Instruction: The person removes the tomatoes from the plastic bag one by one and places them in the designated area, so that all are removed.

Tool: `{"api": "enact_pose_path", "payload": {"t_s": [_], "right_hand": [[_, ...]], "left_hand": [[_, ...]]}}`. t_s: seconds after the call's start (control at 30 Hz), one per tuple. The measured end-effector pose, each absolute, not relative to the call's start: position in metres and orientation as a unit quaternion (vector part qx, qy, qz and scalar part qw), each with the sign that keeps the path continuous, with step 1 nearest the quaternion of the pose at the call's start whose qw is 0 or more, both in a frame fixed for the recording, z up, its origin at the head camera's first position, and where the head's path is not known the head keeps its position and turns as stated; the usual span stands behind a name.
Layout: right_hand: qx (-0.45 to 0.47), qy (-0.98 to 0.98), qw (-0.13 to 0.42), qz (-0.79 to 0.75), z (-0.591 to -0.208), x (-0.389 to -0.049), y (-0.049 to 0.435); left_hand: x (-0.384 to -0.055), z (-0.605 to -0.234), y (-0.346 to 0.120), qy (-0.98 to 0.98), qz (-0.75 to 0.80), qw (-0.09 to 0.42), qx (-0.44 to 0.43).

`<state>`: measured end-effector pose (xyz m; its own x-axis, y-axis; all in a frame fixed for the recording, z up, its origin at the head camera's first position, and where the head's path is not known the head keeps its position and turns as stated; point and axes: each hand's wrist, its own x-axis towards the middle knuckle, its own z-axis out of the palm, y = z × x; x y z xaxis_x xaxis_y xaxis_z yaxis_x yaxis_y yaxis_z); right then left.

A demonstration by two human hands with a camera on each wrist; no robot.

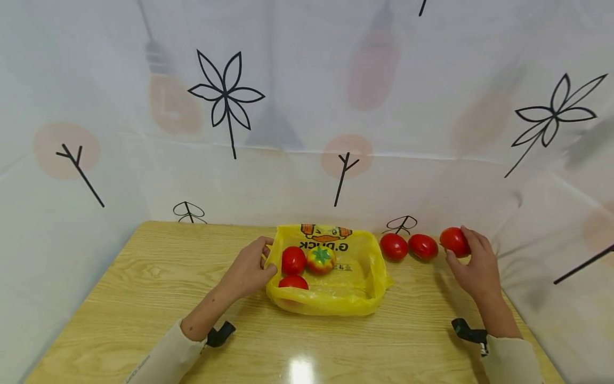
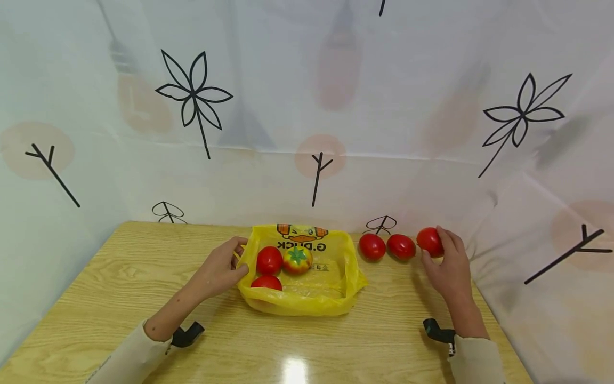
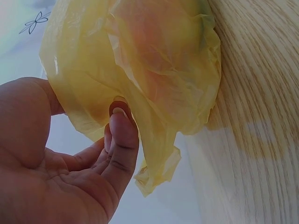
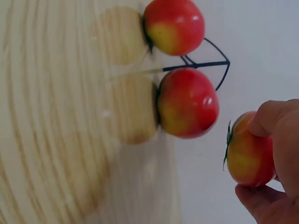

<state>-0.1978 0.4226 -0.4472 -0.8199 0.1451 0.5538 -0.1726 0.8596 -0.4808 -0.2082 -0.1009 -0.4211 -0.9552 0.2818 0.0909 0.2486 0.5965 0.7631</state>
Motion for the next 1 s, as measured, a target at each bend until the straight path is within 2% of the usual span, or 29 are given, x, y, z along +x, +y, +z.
{"api": "enact_pose_path", "payload": {"t_s": [0.37, 0.67, 1.0], "right_hand": [[-0.006, -0.930, 0.263, 0.257, -0.462, -0.200, 0.438], [-0.049, -0.947, 0.194, 0.251, -0.471, -0.204, 0.441], [-0.046, -0.950, 0.178, 0.251, -0.474, -0.212, 0.441]], "left_hand": [[-0.206, -0.422, -0.101, 0.894, 0.424, 0.022, 0.147], [-0.207, -0.421, -0.100, 0.898, 0.414, 0.026, 0.146], [-0.207, -0.421, -0.100, 0.897, 0.415, 0.022, 0.151]]}}
